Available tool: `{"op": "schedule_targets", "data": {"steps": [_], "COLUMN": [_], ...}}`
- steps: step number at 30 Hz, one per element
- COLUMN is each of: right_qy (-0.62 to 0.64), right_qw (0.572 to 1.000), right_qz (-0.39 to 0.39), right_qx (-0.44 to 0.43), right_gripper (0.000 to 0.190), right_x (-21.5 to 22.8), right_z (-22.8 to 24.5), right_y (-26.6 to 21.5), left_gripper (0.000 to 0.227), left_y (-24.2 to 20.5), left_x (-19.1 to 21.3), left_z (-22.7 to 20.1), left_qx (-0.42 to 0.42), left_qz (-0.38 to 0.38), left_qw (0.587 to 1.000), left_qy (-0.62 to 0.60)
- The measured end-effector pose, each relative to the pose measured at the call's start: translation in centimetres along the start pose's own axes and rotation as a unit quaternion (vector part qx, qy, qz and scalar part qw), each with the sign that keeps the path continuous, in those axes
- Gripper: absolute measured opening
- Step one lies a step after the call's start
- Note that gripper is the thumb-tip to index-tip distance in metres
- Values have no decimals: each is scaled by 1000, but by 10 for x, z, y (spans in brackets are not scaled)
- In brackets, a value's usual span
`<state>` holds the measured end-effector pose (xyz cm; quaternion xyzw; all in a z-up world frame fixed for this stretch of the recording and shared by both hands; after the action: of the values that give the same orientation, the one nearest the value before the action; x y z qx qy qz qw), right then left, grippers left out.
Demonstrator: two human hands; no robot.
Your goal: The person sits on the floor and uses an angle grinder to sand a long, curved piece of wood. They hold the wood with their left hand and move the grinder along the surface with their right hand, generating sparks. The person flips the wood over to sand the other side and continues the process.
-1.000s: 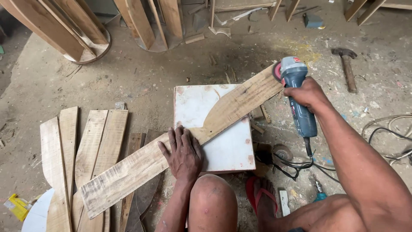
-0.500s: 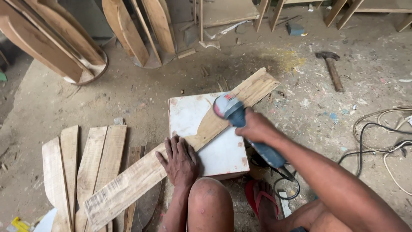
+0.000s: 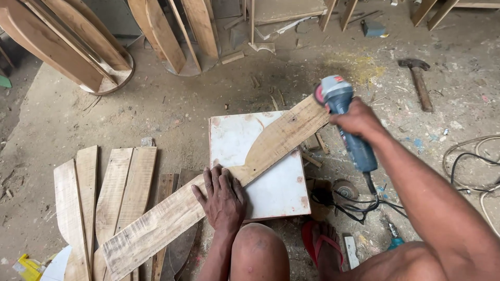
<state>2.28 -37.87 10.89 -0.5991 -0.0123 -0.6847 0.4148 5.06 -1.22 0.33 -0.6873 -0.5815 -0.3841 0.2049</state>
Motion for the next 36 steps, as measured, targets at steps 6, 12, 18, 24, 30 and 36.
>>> {"op": "schedule_targets", "data": {"steps": [6, 12, 18, 24, 30, 36], "right_qy": [42, 14, 5, -10, 53, 57], "right_qw": [998, 998, 998, 995, 996, 997], "right_qz": [-52, -68, -43, -84, -51, -43], "right_qx": [-1, -2, -40, -58, -44, -23], "right_gripper": [32, 21, 32, 35, 32, 25], "right_x": [23, 23, 27, 43, 37, 25], "right_z": [-29, -53, -85, -112, -108, -94], "right_y": [35, 43, 22, 5, 7, 32], "left_gripper": [47, 51, 51, 47, 47, 44], "left_y": [1, 1, 0, 2, 1, -3], "left_x": [0, 0, 1, 1, 2, 10], "left_z": [1, 2, -2, 0, -5, -8], "left_qx": [-7, 8, 7, 3, 2, -28], "left_qz": [-13, 7, 2, 0, 18, -2], "left_qw": [1000, 1000, 1000, 1000, 1000, 1000], "left_qy": [-3, 11, 0, -19, -22, -13]}}
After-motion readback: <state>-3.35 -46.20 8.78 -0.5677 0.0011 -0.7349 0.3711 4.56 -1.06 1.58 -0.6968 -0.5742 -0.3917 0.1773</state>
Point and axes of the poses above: each hand's wrist, its own y-axis towards the middle knuckle, its own x-axis out of the back of the hand, z = x × y, the point moved 5 cm from there along y, towards the middle knuckle, and after that the axes turned 15 degrees about -y, right-handed, at the moved point
